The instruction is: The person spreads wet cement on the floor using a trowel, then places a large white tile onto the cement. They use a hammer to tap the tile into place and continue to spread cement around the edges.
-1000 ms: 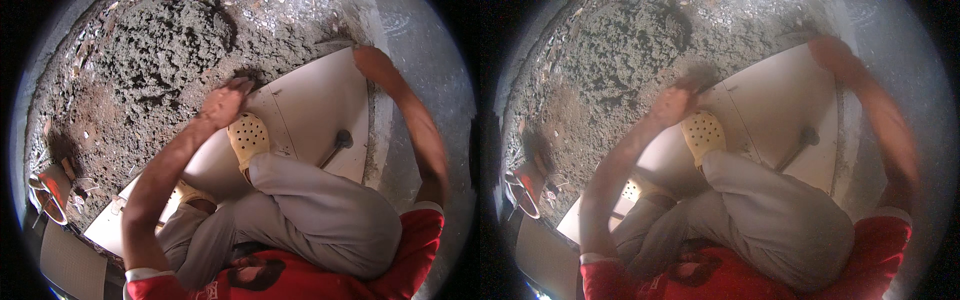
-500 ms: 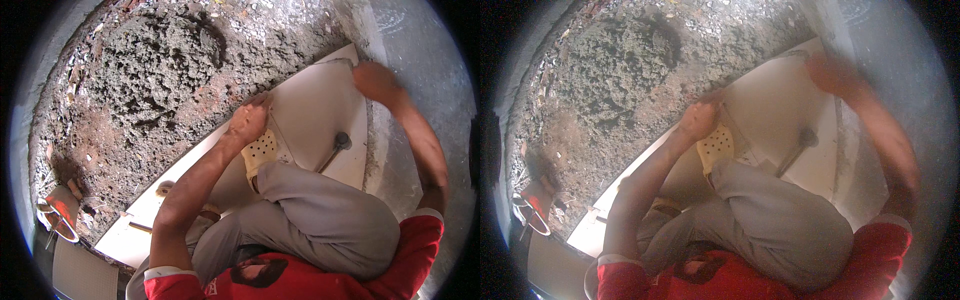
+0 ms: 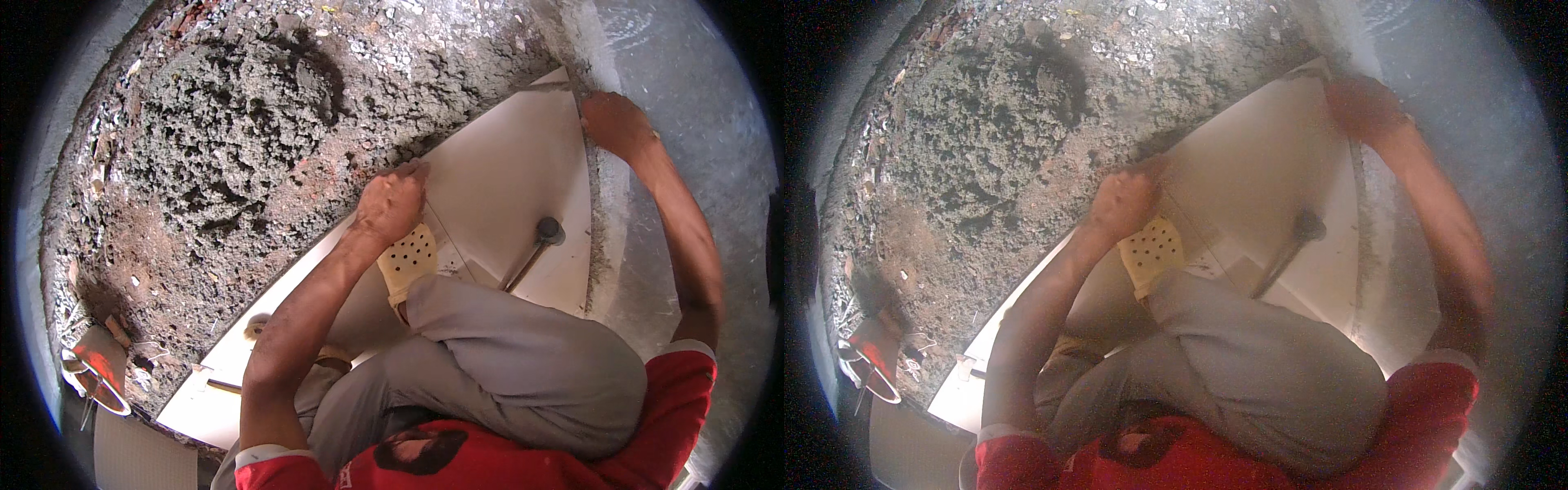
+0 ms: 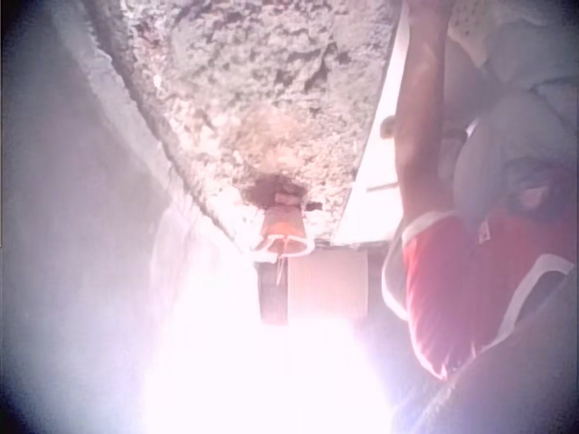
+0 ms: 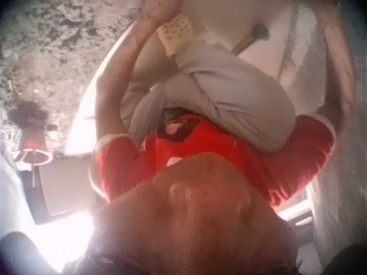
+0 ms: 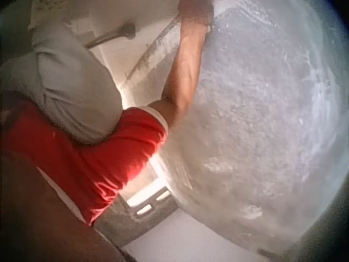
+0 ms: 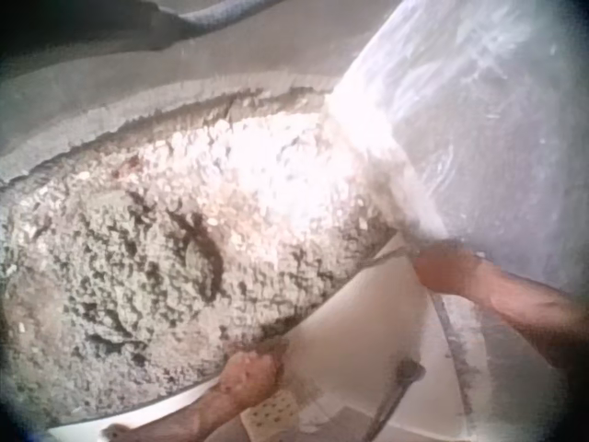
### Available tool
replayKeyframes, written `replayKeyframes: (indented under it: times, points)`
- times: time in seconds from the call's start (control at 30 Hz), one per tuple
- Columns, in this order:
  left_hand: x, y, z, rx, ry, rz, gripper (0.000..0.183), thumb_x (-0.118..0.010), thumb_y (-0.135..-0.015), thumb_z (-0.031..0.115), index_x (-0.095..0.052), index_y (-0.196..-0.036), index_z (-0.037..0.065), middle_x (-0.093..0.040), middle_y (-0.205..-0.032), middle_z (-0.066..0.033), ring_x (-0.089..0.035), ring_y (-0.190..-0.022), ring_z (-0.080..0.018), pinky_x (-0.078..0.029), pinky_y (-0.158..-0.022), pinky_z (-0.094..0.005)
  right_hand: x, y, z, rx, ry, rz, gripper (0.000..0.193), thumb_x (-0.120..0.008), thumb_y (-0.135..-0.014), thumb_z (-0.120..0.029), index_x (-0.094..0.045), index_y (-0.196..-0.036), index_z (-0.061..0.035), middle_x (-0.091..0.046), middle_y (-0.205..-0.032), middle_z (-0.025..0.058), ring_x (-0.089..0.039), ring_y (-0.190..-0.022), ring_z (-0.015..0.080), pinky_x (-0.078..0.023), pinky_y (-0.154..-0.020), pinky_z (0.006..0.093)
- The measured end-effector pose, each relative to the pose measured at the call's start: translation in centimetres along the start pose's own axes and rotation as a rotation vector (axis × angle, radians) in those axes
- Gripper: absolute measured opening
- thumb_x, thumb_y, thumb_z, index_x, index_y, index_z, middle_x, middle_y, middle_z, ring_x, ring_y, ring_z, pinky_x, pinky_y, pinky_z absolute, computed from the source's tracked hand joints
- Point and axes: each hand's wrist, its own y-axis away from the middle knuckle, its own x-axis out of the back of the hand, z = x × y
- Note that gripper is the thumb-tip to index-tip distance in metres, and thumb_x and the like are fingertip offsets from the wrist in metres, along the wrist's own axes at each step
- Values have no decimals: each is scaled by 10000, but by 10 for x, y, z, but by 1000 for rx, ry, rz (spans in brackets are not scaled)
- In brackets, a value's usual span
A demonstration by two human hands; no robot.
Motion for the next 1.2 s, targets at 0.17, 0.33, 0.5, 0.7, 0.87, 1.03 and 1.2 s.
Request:
replayKeyframes:
  times: [0.17, 0.33, 0.5, 0.7, 0.87, 1.03, 1.2]
  points:
    - [6, -5, 3, -75, -68, 66, 386, -614, -964, 163, -599, -1328, 35, -745, -989, -190, -747, -852, -361, -617, -750, -459, -39, -21, 1, -104, 87, 21, 132, -608, -857, -45, -732, -872, -1, -726, -883, 216, -737, -854, 374, -601, -751, 474]
    - [10, -9, 4, -4, -121, -141, 314, -607, -945, 129, -602, -1241, 23, -720, -1024, -200, -724, -902, -392, -603, -779, -482, -63, -17, -8, 215, 101, 173, 153, -604, -855, -36, -756, -852, -31, -731, -886, 203, -745, -824, 362, -605, -722, 466]
    - [12, 0, 0, -73, 63, 70, 193, -612, -888, 50, -612, -1074, 0, -687, -1060, -195, -704, -936, -402, -592, -797, -486, -23, -23, -7, 172, 57, 41, 151, -603, -856, -32, -750, -838, 1, -726, -912, 228, -734, -874, 397, -597, -757, 493]
    - [3, 0, 0, -77, 71, 89, 182, -614, -885, 35, -611, -1064, 4, -678, -1077, -192, -686, -1033, -376, -571, -870, -481, 5, -15, 40, -173, -36, -106, 173, -578, -888, -56, -716, -932, 40, -706, -1046, 278, -685, -1052, 447, -570, -886, 520]
    - [6, -3, 2, -70, 70, 47, 193, -627, -885, 33, -615, -1074, -7, -679, -1141, -197, -668, -1108, -357, -546, -945, -465, -36, -43, 64, -289, -29, 7, 193, -564, -902, -44, -723, -993, 15, -705, -1111, 264, -680, -1100, 432, -568, -916, 513]
    - [6, -1, -1, -125, 62, 99, 208, -632, -909, 62, -611, -1103, -10, -666, -1217, -211, -655, -1143, -358, -536, -976, -459, -70, -57, 51, -400, -11, -123, 205, -575, -907, -41, -735, -1033, -20, -710, -1146, 228, -700, -1100, 394, -575, -932, 498]
    - [0, -1, 0, -87, 41, 76, 256, -634, -922, 77, -606, -1157, -21, -645, -1298, -228, -644, -1196, -355, -531, -999, -458, -107, -51, 51, -274, 104, -43, 193, -597, -910, -72, -752, -1018, -31, -740, -1072, 194, -742, -1020, 356, -624, -824, 446]
